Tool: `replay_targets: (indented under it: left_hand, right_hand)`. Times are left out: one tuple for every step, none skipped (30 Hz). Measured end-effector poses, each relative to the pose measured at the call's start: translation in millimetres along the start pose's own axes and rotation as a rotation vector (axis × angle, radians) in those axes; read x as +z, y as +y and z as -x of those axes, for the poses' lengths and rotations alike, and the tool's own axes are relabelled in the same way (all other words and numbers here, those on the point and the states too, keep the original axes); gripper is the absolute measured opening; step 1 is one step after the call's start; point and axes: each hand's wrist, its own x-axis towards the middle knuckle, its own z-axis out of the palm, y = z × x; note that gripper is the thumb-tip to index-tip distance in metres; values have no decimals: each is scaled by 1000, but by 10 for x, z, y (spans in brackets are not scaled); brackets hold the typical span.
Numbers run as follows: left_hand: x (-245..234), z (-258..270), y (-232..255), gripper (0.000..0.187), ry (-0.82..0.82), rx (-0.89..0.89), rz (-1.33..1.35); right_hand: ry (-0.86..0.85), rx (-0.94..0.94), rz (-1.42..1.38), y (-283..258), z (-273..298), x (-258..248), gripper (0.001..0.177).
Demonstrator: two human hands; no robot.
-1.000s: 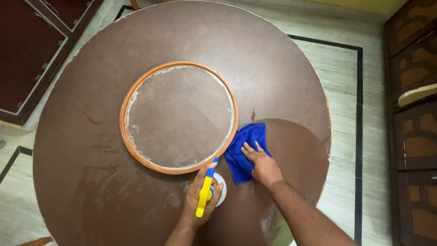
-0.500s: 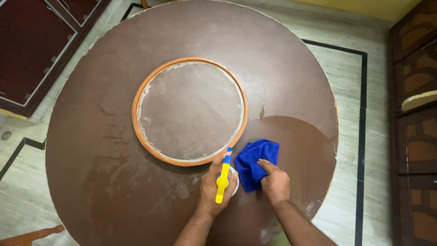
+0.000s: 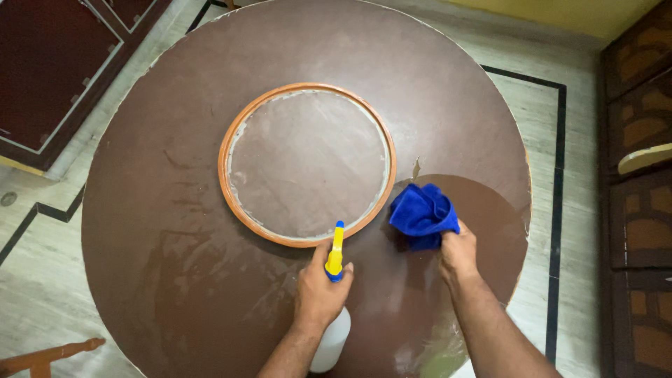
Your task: The person wipes a round table and a small circular tray with a cloth while holding a spray bottle.
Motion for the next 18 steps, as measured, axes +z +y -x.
replay_targets:
  left_hand:
    - [-6, 0, -37, 55, 2, -29, -24]
    - [-7, -2, -75, 53, 3, -57, -49]
    - [-11, -2, -112, 52, 6, -86, -74]
    - [-13, 3, -144, 49, 6, -103, -94]
    - [-13, 4, -169, 46, 7, -121, -114]
    - [-17, 6, -188, 44, 7, -138, -134]
    - [-28, 10, -206, 46, 9, -135, -119]
    - [-40, 14, -221, 49, 11, -132, -103]
    - [-55, 14, -234, 52, 14, -128, -88]
    - [-68, 15, -247, 52, 14, -111, -86]
    - [-82, 15, -260, 52, 15, -95, -84]
    - [-96, 15, -274, 52, 16, -79, -83]
    - [-116, 13, -289, 49, 9, -86, -87]
    - [-133, 12, -302, 46, 2, -94, -92]
    - [-145, 17, -316, 42, -8, -102, -95]
    - [-165, 13, -332, 42, 15, -76, -81]
    - [-192, 11, -347, 41, 37, -52, -67]
    - [-221, 12, -359, 40, 59, -28, -54]
  right_hand:
    - [1, 30, -26, -75, 5, 48, 20]
    - [2, 60, -51, -147, 16, 106, 20]
    - [1, 90, -78, -216, 30, 171, 20]
    - [-9, 78, -90, -282, 49, 230, 20]
    - [-20, 66, -102, -343, 60, 291, 20]
    - [-32, 54, -114, -395, 69, 351, 21]
    - [-33, 35, -99, -436, 83, 409, 21]
    - [-35, 16, -84, -476, 99, 460, 22]
    - [-38, -3, -69, -514, 108, 520, 24]
    - [-58, -18, -65, -550, 115, 587, 25]
    - [-79, -32, -61, -583, 123, 657, 26]
    - [-99, -46, -57, -614, 124, 727, 27]
    - [-93, -50, -25, -634, 116, 808, 27]
    - [-86, -54, 8, -644, 98, 883, 28]
    - [-78, -58, 42, -648, 76, 933, 28]
    - [-101, -92, 33, -644, 39, 979, 27]
    - [-125, -126, 23, -632, -1, 1024, 27]
    - [-148, -158, 13, -616, -34, 1063, 26]
